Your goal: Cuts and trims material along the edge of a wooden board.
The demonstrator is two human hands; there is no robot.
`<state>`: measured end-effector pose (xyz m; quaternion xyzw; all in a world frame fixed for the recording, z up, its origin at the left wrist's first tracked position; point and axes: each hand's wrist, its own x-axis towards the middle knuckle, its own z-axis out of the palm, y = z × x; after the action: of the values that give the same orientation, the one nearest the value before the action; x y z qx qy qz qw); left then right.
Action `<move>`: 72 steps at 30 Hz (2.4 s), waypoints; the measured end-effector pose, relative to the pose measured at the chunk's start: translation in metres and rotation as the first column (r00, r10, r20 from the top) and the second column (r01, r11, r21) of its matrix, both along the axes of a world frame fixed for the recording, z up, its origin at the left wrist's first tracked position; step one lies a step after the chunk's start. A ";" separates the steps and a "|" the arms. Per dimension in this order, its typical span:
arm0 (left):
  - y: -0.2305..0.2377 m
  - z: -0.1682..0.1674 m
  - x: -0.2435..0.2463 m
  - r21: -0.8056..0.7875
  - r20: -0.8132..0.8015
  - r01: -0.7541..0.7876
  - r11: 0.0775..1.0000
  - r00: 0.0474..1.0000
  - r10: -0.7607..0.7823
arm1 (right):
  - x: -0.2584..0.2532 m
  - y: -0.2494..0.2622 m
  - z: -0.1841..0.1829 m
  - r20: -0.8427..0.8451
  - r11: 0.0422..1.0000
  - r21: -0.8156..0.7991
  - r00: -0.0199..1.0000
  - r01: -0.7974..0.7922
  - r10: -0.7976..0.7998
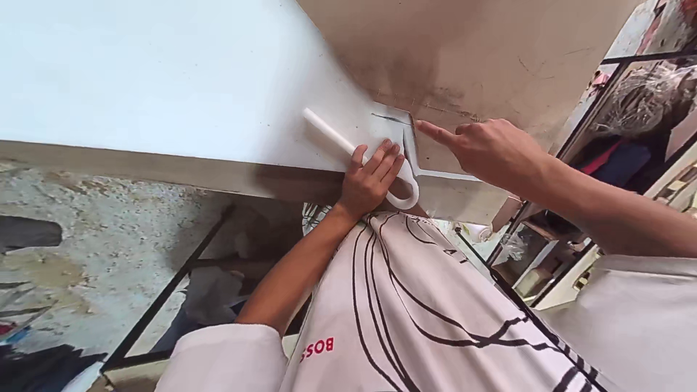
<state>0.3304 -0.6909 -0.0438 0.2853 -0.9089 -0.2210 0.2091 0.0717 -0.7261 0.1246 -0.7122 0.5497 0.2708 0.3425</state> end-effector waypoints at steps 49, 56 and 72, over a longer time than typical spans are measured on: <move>0.007 -0.006 0.036 0.198 -0.209 0.118 0.973 0.975 -0.076 | 0.115 0.154 -0.103 0.336 0.552 -0.303 0.629 0.777 -0.701; -0.002 0.004 0.033 0.190 -0.191 0.190 0.963 0.969 -0.153 | 0.104 0.150 -0.080 0.313 0.571 -0.262 0.629 0.778 -0.712; -0.003 0.018 0.029 0.239 -0.214 0.127 0.963 0.974 -0.075 | -0.024 0.039 -0.014 0.031 0.972 -0.221 0.997 0.081 -0.076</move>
<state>0.3591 -0.6935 -0.0261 0.2383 -0.8609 -0.3725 0.2515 0.0476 -0.6874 0.1107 -0.7267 0.6004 0.1857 0.2773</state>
